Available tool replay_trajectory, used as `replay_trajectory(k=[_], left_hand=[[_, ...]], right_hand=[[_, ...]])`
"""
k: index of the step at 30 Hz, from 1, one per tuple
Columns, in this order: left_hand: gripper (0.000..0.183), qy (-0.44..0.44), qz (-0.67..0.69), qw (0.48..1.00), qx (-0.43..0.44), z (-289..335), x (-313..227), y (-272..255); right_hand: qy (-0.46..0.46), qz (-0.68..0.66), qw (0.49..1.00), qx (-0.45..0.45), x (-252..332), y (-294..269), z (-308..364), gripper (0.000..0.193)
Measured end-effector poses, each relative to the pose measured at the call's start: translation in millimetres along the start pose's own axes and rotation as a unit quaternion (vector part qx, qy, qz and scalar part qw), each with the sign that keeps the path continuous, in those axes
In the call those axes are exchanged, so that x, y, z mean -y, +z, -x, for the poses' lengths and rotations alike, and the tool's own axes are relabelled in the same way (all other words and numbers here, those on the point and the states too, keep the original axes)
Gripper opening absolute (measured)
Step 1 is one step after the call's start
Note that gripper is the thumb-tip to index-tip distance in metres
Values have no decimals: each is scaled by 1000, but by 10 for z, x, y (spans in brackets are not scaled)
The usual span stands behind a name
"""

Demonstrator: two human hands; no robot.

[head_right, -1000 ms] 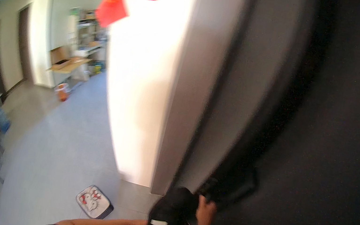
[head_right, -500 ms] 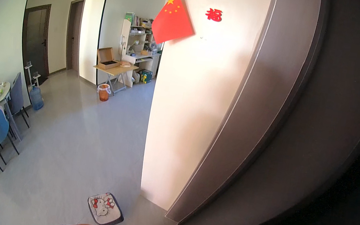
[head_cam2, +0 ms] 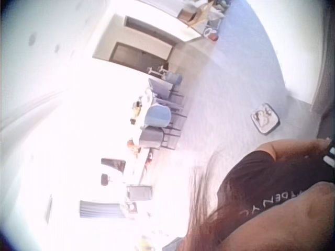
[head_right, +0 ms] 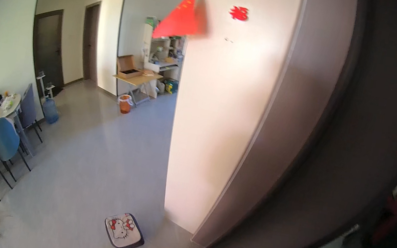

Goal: The person laces a black shoe, removes an insole, then places several pairs of shoes into a cabinet and arranges others on the floor.

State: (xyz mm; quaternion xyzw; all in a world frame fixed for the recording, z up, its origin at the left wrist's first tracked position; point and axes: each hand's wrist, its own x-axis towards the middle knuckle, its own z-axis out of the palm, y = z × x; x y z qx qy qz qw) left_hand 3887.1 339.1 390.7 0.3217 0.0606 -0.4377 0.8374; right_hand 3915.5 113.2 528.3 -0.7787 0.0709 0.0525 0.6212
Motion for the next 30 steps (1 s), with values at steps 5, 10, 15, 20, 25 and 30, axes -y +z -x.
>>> replay_trajectory(k=[5,10,15,20,25,30], left_hand=[[43,-21,7,999,29,-130,42,257],[39,47,-95,989,100,-415,98,489],[40,-28,-26,998,45,-778,89,1126],[35,14,-12,995,102,-1582,420,1104],[29,-75,32,993,88,-2274,491,1579],[29,-150,-37,981,116,-3049,630,2021]], right_hand=[[38,38,998,-40,-354,-522,-330,24],[16,53,997,-55,-341,-983,-430,20],[-9,116,980,-161,-752,-1834,-620,28],[18,78,955,-287,-848,-2604,-653,35],[44,126,927,-350,-958,-3530,-543,33],[30,198,881,-428,-1674,-4723,-358,33]])
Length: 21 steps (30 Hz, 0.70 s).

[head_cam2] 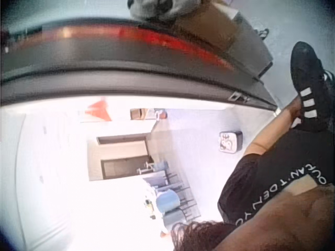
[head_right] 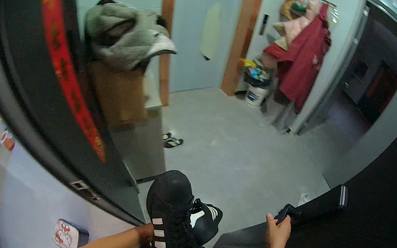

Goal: The person laces a black shoe, removes an insole, then places several pairs of shoes into a cabinet and arranges others on the floor.

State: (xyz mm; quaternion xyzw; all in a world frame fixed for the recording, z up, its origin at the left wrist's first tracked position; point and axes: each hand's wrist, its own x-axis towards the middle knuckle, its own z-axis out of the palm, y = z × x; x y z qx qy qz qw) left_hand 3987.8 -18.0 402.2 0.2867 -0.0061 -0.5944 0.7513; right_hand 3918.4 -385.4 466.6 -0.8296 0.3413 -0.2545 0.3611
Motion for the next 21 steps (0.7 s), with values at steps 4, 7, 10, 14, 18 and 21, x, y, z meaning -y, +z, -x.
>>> replay_trajectory(k=[4,7,10,14,18,21], left_hand=[[29,-54,-46,997,4,-527,-148,107],[29,-100,-80,992,18,-1055,-303,212],[29,-150,-118,981,41,-1665,-449,328],[29,-231,-175,955,65,-2514,-655,528],[30,-302,-241,917,99,-3342,-721,857],[30,-361,-272,883,128,-3910,-571,1215]], right_hand=[[102,89,991,-22,-205,-446,-156,55],[150,114,980,-67,-404,-813,-274,68],[181,118,970,-115,-663,-1150,-338,61],[231,205,935,-172,-838,-1476,-417,63],[368,345,833,-226,-828,-1577,-526,62],[368,381,796,-294,-1054,-1731,-514,63]])
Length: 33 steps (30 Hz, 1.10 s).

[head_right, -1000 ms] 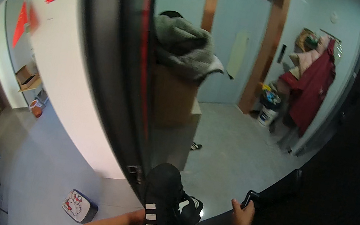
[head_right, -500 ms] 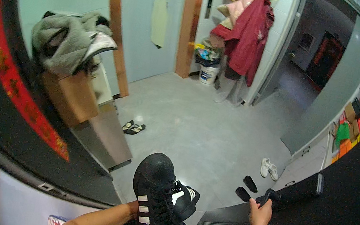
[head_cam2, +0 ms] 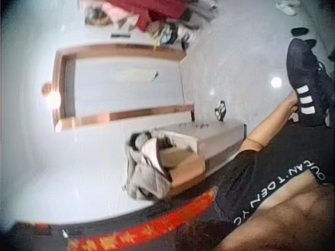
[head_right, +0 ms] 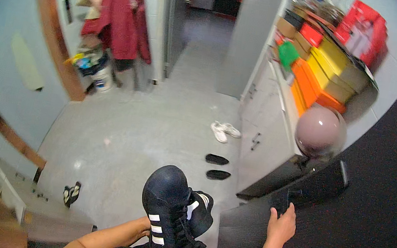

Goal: The person laces a black shoe, removes an insole, then places several pairs of shoes into a cabinet and arranges others on the floor.

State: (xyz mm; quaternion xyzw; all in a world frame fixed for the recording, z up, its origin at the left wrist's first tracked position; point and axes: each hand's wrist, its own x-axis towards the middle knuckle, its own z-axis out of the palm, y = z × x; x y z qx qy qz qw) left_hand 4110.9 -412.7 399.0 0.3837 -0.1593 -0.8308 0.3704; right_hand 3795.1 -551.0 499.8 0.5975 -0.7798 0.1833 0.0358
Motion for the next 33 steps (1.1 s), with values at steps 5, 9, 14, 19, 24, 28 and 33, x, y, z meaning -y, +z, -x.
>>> replay_trajectory(k=[5,9,14,19,24,28,33], left_hand=[[28,-54,-3,998,17,-735,-478,-28],[28,-56,13,995,80,-1336,-933,205],[29,-69,26,991,112,-1852,-1412,442],[29,-85,33,987,129,-2168,-1808,450],[29,-101,41,982,156,-2422,-2384,305],[30,-102,46,979,169,-2544,-3014,63],[31,-146,-3,975,168,-2853,-3690,-508]], right_hand=[[74,-18,997,8,-33,19,-335,60],[70,33,995,-67,-233,136,-559,61],[86,56,989,-103,-346,209,-809,70],[145,66,984,-84,-257,227,-996,78],[189,162,959,-138,-202,406,-1124,83],[330,203,913,-129,36,537,-1328,85],[406,70,904,-110,488,904,-1498,79]])
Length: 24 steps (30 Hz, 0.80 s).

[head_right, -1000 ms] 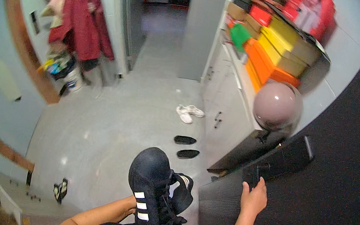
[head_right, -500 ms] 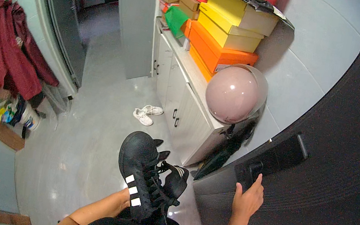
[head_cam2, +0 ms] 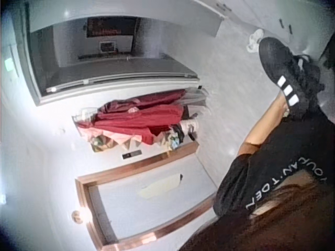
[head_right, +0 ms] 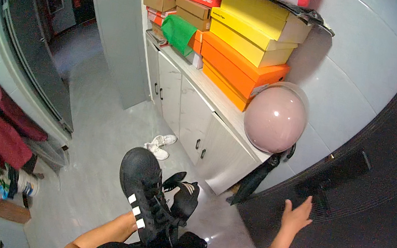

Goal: The person laces a black shoe, removes an insole, then places several pairs of shoes into a cabinet and arranges others on the floor.

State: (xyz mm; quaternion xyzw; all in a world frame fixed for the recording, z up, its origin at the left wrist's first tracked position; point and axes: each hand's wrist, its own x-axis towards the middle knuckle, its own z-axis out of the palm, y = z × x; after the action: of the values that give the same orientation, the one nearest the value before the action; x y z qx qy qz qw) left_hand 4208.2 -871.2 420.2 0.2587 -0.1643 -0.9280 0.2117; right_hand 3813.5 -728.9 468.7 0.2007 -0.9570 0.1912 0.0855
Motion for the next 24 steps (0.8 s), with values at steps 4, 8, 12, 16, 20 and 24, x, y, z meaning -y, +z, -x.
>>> replay_trajectory(k=[4,8,12,16,20,24], left_hand=[[32,-40,-24,999,-14,-18,-373,-416],[33,-77,-43,996,-24,-227,-792,-693],[34,-84,-49,995,-33,-511,-1248,-920],[35,-78,-62,994,-43,-781,-1841,-1018],[36,-84,-66,993,-48,-980,-2279,-1162],[37,-133,-87,987,-34,-1216,-2645,-1291]], right_hand=[[-189,-76,979,8,591,592,634,67],[-210,-172,942,196,1279,1230,1041,66],[-77,-272,887,366,2140,1512,1172,63],[-29,-482,744,462,2845,1792,1236,57],[-196,-579,708,354,3410,1272,1526,57],[-306,-447,742,394,3888,1031,1659,75]])
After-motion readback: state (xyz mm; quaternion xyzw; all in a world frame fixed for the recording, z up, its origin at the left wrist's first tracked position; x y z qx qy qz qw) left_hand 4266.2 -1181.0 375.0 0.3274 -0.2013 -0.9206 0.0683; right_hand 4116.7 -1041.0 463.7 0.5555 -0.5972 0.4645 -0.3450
